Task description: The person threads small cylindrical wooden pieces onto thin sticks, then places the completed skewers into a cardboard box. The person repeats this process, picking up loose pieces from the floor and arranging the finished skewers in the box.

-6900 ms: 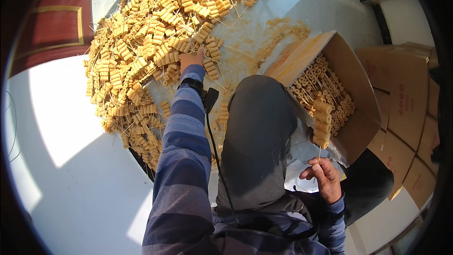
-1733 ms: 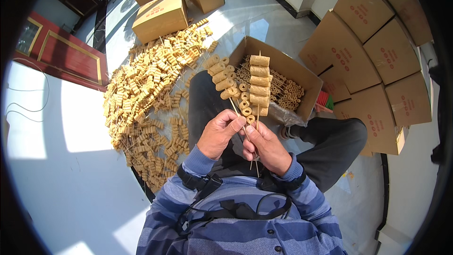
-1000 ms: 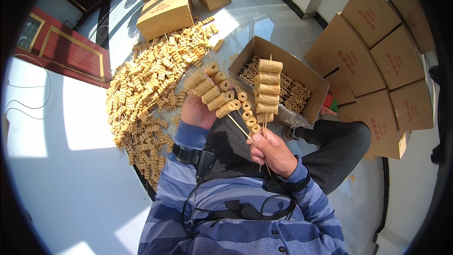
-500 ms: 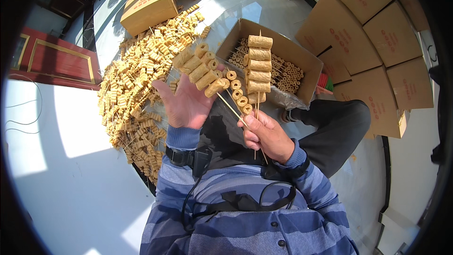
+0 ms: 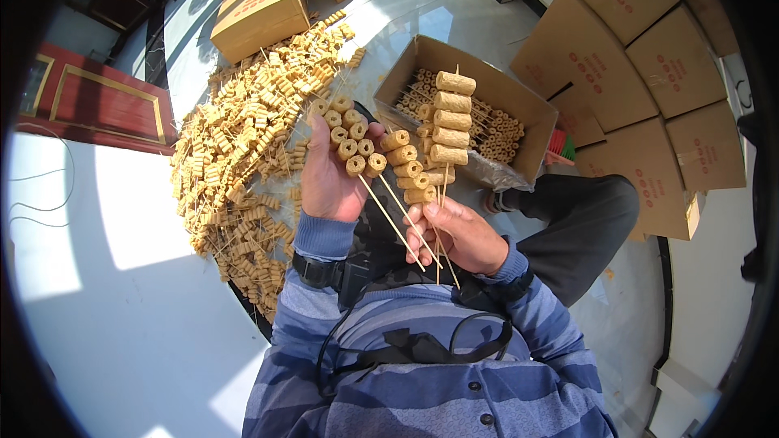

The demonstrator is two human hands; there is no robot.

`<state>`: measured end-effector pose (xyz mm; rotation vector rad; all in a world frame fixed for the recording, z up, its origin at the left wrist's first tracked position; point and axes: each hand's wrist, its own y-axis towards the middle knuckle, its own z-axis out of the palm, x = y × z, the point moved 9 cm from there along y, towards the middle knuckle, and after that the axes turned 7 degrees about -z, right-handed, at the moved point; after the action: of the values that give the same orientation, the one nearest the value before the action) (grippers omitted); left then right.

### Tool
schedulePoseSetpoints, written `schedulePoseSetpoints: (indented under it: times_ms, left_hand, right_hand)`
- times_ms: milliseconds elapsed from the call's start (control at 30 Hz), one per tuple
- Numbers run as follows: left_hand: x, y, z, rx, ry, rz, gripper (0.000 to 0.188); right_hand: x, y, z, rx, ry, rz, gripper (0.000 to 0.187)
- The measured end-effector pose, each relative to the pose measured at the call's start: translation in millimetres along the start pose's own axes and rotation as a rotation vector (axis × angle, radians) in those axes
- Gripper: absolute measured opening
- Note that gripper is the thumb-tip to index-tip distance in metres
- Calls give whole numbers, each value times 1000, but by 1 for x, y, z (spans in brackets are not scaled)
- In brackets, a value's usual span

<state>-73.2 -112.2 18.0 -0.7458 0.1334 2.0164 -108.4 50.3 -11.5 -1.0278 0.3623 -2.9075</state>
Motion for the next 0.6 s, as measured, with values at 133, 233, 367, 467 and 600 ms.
schedulePoseSetpoints:
  times_ms: [133, 233, 367, 467, 600]
  left_hand:
    - [-12, -4, -14, -53, -69, 111, 52]
    - [9, -9, -13, -30, -117, -1, 49]
    - [46, -13, -4, -19, -162, -102, 52]
    - [52, -15, 5, 32, -170, -108, 57]
    - [54, -20, 16, 140, -264, -140, 57]
  right_hand:
    - [7, 0, -13, -106, 8, -70, 35]
    - [16, 4, -9, -49, 60, -94, 35]
    - [15, 7, -4, -57, 24, -57, 35]
    - [14, 8, -1, -41, 28, -27, 36]
    - [11, 10, 2, 4, 50, -7, 35]
